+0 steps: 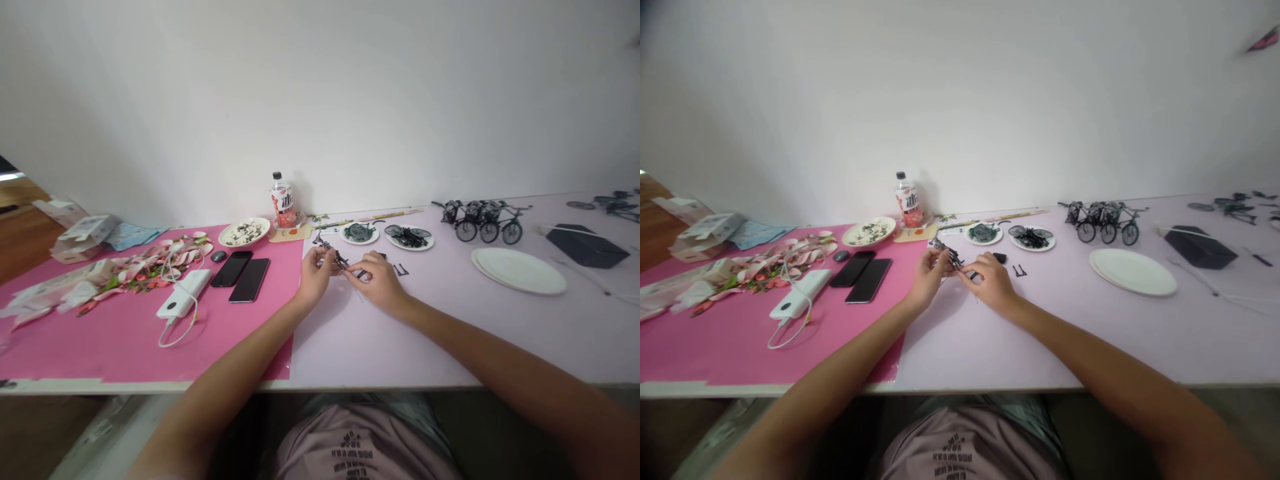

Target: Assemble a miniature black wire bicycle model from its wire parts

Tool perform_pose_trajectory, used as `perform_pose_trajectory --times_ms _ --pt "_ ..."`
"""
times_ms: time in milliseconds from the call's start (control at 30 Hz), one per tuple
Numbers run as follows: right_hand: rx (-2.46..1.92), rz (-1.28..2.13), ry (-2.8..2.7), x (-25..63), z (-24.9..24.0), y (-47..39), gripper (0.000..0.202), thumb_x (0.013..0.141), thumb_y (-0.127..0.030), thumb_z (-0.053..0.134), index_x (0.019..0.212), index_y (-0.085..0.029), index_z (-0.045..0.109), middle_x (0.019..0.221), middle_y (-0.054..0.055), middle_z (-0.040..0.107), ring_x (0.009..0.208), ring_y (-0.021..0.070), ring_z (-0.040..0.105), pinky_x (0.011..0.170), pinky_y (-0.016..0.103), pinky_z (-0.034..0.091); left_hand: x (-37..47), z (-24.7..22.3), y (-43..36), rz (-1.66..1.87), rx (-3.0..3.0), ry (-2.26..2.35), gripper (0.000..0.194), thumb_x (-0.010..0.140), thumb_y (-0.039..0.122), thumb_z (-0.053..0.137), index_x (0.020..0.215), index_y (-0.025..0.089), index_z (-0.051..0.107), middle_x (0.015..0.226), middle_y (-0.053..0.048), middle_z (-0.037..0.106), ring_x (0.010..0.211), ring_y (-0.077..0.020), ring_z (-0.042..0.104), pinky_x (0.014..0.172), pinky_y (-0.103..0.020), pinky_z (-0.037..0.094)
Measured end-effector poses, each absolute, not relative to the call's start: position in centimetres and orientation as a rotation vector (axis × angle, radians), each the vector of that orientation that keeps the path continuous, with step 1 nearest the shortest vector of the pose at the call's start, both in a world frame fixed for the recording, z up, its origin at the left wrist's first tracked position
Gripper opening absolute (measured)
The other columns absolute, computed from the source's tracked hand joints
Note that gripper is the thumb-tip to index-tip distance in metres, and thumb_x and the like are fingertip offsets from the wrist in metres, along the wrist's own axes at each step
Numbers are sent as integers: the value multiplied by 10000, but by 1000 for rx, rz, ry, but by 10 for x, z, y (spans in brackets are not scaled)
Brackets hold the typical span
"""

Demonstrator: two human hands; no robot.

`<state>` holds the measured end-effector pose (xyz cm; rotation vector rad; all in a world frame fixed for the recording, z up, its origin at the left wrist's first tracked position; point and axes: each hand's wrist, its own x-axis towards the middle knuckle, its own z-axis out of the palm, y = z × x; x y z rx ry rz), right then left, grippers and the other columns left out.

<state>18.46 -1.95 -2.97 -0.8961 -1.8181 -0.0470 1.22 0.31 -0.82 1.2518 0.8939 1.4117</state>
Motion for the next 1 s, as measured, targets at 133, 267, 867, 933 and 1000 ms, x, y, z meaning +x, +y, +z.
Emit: perform_pose_trajectory --times_ms 133,267,867,933,1000 --pt "-897 -54 -1821 185 -29 -20 82 912 -244 734 844 -224 774 690 27 613 689 199 541 610 326 454 10 -9 4 1426 1293 853 537 763 622 828 902 176 562 773 17 647 634 -118 689 643 -279 632" --pt "-890 -69 -1811 185 -29 -19 72 903 -228 746 837 -215 769 676 21 592 695 195 532 611 318 443 9 -7 3 1413 1304 842 555 742 650 829 880 176 577 745 10 659 653 -123 686 655 -268 616" --pt "-839 -145 -1799 188 -27 -16 131 899 -202 737 770 -219 722 665 16 586 681 191 523 596 315 423 11 2 -4 1398 1344 943 504 713 608 853 836 171 635 661 -32 710 632 -170 695 572 -248 483" --pt "-832 -143 -1800 188 -27 -16 135 896 -190 735 765 -218 714 659 13 579 681 191 527 601 316 426 10 3 -5 1411 1369 929 473 728 585 849 815 167 646 643 -28 702 576 -142 639 554 -246 445" --pt "-835 -144 -1802 189 -28 -16 136 892 -183 739 764 -218 709 658 11 575 683 191 531 605 317 424 10 4 -6 1414 1382 919 451 742 567 844 799 162 654 643 -25 696 514 -103 546 523 -243 397"
